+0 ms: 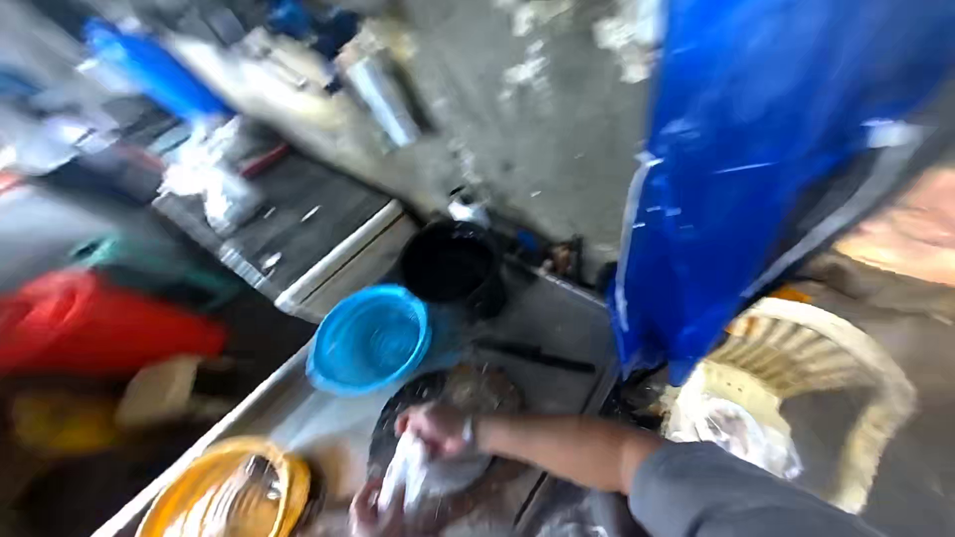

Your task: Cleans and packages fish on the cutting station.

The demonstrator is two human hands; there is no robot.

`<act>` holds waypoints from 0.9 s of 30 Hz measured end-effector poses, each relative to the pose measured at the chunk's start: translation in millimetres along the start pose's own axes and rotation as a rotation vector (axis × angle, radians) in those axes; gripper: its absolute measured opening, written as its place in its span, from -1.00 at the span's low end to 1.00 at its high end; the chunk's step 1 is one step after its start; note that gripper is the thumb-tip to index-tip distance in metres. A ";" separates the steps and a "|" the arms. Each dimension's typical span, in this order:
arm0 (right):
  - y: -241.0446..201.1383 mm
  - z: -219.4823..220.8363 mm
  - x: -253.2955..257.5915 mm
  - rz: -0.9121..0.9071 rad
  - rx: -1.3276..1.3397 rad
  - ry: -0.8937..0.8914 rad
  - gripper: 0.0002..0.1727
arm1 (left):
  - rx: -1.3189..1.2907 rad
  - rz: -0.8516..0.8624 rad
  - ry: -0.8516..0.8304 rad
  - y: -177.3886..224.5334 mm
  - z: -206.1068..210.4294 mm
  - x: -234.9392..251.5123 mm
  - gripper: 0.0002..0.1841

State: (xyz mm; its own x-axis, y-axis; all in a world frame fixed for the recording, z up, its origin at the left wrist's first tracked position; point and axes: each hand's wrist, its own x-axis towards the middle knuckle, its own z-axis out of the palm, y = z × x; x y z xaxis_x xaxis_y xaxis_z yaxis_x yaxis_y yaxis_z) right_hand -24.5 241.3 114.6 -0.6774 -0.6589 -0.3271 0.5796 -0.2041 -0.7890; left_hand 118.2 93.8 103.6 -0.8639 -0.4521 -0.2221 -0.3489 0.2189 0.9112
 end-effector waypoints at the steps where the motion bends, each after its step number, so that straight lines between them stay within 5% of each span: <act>1: -7.4 -3.5 0.8 -0.027 0.023 -0.085 -0.71 | -0.050 -0.097 0.047 -3.2 -0.8 2.6 -0.39; 3: -13.1 -15.0 9.5 -0.110 -0.210 -0.249 -0.66 | -0.476 -0.205 0.140 3.9 -6.1 3.9 -0.59; 5: -14.5 -20.7 22.0 -0.226 -0.753 -0.289 -0.72 | -0.809 -0.141 0.119 17.0 -14.0 4.5 -0.70; 6: -15.5 -21.1 27.4 -0.234 -1.006 -0.292 -0.67 | -0.733 -0.090 0.097 19.0 -18.7 4.4 -0.76; 8: -23.1 -16.8 36.9 -0.109 -1.167 -0.361 -0.33 | -0.056 -0.024 0.061 17.8 -34.7 1.3 -0.76; 9: -26.0 -15.0 40.7 -0.063 -1.084 -0.402 -0.28 | 0.340 -0.045 0.042 20.5 -39.7 -0.3 -0.66; 11: -28.2 -16.7 41.5 -0.041 -0.798 -0.429 -0.39 | 0.589 -0.096 0.059 26.2 -46.1 -9.8 -0.46; 14: -27.5 -34.5 48.7 -0.039 -0.577 -0.215 -0.61 | 0.413 -0.047 0.139 46.8 -57.0 -32.3 -0.35; 16: -16.5 -50.3 59.8 -0.139 -0.968 -0.121 -0.59 | 0.336 -0.017 0.178 65.0 -52.8 -45.1 -0.36; 18: 9.6 -54.9 66.4 -0.284 -1.340 -0.214 -0.55 | 0.293 0.010 0.200 83.1 -47.8 -51.1 -0.35; 21: 29.9 -46.0 70.7 -0.272 -1.742 -0.504 -0.41 | 0.315 0.053 0.210 102.3 -42.6 -50.8 -0.34; 24: 39.4 -49.7 81.3 -0.257 -1.963 -0.673 -0.59 | 0.340 0.080 0.204 120.8 -38.4 -47.5 -0.33; 27: 34.5 -69.3 88.4 -0.267 -1.995 -0.644 -0.67 | 0.289 0.146 0.233 123.7 -40.4 -43.2 -0.32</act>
State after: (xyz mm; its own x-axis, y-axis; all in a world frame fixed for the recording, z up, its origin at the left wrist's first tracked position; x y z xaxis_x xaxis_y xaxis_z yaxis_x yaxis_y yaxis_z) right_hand -95.7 226.2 22.4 -0.1752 -0.9370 -0.3022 -0.9261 0.2610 -0.2723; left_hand 127.0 105.4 240.0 -0.8177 -0.5753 0.0174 -0.3451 0.5143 0.7851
